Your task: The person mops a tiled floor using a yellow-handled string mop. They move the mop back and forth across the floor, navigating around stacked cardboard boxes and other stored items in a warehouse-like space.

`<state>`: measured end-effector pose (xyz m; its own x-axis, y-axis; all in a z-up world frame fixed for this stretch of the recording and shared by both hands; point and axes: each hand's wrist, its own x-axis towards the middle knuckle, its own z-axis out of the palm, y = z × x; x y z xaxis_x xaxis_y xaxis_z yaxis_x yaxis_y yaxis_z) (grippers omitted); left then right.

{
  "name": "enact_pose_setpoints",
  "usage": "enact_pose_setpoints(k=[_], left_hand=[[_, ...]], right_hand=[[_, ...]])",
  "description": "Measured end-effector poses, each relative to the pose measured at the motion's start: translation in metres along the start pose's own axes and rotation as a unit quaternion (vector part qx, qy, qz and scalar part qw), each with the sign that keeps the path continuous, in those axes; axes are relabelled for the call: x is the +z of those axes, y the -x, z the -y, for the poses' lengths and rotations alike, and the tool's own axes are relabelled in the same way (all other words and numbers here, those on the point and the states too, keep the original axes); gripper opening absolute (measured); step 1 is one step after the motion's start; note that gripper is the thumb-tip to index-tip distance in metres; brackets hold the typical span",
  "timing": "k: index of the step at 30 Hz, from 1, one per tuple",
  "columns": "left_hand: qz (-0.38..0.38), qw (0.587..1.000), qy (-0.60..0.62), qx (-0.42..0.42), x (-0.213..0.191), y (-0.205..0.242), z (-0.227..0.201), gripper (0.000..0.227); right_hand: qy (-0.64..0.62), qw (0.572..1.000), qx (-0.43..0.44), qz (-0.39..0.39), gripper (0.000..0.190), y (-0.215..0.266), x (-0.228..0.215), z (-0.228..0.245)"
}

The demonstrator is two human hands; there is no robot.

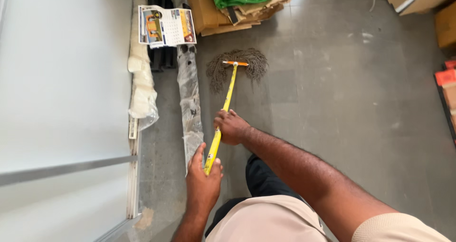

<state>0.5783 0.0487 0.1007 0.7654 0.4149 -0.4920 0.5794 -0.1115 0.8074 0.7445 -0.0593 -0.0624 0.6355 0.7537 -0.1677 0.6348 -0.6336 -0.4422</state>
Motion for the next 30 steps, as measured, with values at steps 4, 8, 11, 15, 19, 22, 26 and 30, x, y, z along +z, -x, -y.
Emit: enact_pose_setpoints(k=[4, 8, 11, 15, 19, 22, 26, 30], left_hand=[[-0.106, 0.957, -0.200, 0.184, 0.008, -0.037, -0.070, 0.041], [-0.097, 0.979, -0.179, 0.027, -0.008, -0.070, -0.116, 0.032], [-0.093, 0.983, -0.154, -0.022, -0.027, -0.105, -0.144, 0.025], [-0.070, 0.987, -0.145, -0.011, -0.050, -0.150, -0.175, 0.026], [-0.027, 0.966, -0.253, -0.049, -0.060, -0.204, -0.221, 0.037], [-0.001, 0.948, -0.315, -0.052, -0.057, -0.254, -0.263, 0.043], [0.039, 0.935, -0.352, -0.026, -0.049, -0.329, -0.304, 0.045], [0.121, 0.925, -0.359, -0.028, -0.015, -0.404, -0.320, 0.050]], right_hand=[[-0.001, 0.995, -0.066, 0.073, 0.029, -0.057, -0.047, -0.043], [-0.087, 0.988, -0.047, 0.116, 0.022, -0.106, -0.070, -0.060], [-0.088, 0.989, -0.063, 0.100, 0.018, -0.146, -0.082, -0.060], [-0.078, 0.994, -0.069, 0.030, 0.021, -0.186, -0.087, -0.060], [-0.105, 0.994, -0.028, 0.010, 0.030, -0.221, -0.107, -0.079], [-0.114, 0.993, 0.016, -0.006, 0.032, -0.252, -0.132, -0.105], [-0.133, 0.987, 0.069, -0.053, 0.034, -0.287, -0.155, -0.147], [-0.162, 0.970, 0.131, -0.122, 0.036, -0.300, -0.167, -0.203]])
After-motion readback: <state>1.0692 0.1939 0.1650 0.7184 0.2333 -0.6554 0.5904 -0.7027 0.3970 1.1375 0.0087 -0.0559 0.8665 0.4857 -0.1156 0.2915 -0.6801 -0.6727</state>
